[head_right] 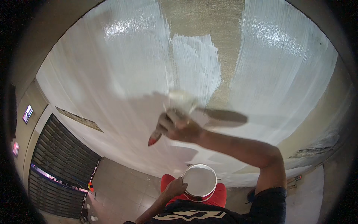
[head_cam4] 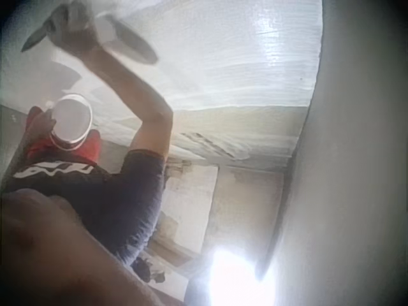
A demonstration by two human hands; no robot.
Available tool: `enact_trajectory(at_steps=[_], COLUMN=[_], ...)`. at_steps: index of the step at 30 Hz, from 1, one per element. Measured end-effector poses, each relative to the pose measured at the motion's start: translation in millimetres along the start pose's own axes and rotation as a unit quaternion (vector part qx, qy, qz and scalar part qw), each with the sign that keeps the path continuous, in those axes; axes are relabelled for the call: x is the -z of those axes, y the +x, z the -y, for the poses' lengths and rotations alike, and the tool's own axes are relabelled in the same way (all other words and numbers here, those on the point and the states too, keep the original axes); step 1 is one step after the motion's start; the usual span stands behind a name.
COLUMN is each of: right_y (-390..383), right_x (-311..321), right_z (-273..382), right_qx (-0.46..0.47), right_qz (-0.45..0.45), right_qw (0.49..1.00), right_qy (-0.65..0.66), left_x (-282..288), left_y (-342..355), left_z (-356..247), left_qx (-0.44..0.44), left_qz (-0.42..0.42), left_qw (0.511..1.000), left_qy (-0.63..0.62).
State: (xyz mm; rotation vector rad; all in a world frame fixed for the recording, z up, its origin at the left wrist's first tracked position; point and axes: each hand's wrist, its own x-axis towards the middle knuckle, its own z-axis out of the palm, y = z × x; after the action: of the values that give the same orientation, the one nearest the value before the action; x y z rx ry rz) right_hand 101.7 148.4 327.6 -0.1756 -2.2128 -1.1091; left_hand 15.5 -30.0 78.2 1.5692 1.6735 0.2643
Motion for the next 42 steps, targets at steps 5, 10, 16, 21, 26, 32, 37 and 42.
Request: enact_trajectory(at_steps=[5,10,16,21,26,32,37,42], right_y=[-21,7,82,60,-33,-51,17,83], right_x=[-22,8,72,45,-5,-21,22,73], right_z=[33,-30,-124,-91,7,32,-79,-138], right_qx=[-0.161,-0.149,-0.053,0.013,0.015,-0.109,-0.050,-0.017], right_qz=[0.095,0.034,-0.180,-0.183,-0.063,0.097,-0.028,-0.187], right_qw=[0.936,0.970,0.981,0.978,0.998,0.938,0.987,0.982], right_qy=[0.299,0.191,0.048,-0.099,0.013,0.314,0.149,-0.003], left_x=[-5,-3,-6,-3,0,4,4,-2], left_y=[0,0,3,-1,0,-4,-3,1], left_z=[4,4,6,6,0,-5,-3,0], left_qx=[-0.005,-0.009,-0.018,-0.013,-0.021,-0.016,-0.016,-0.011], left_qz=[-0.016,-0.002,-0.006,-0.006,-0.002,0.007,0.003,0.006], left_qw=[1.000,1.000,1.000,1.000,1.000,1.000,1.000,1.000], left_qy=[0.006,-0.010,0.006,0.001,0.000,0.006,0.007,0.008])
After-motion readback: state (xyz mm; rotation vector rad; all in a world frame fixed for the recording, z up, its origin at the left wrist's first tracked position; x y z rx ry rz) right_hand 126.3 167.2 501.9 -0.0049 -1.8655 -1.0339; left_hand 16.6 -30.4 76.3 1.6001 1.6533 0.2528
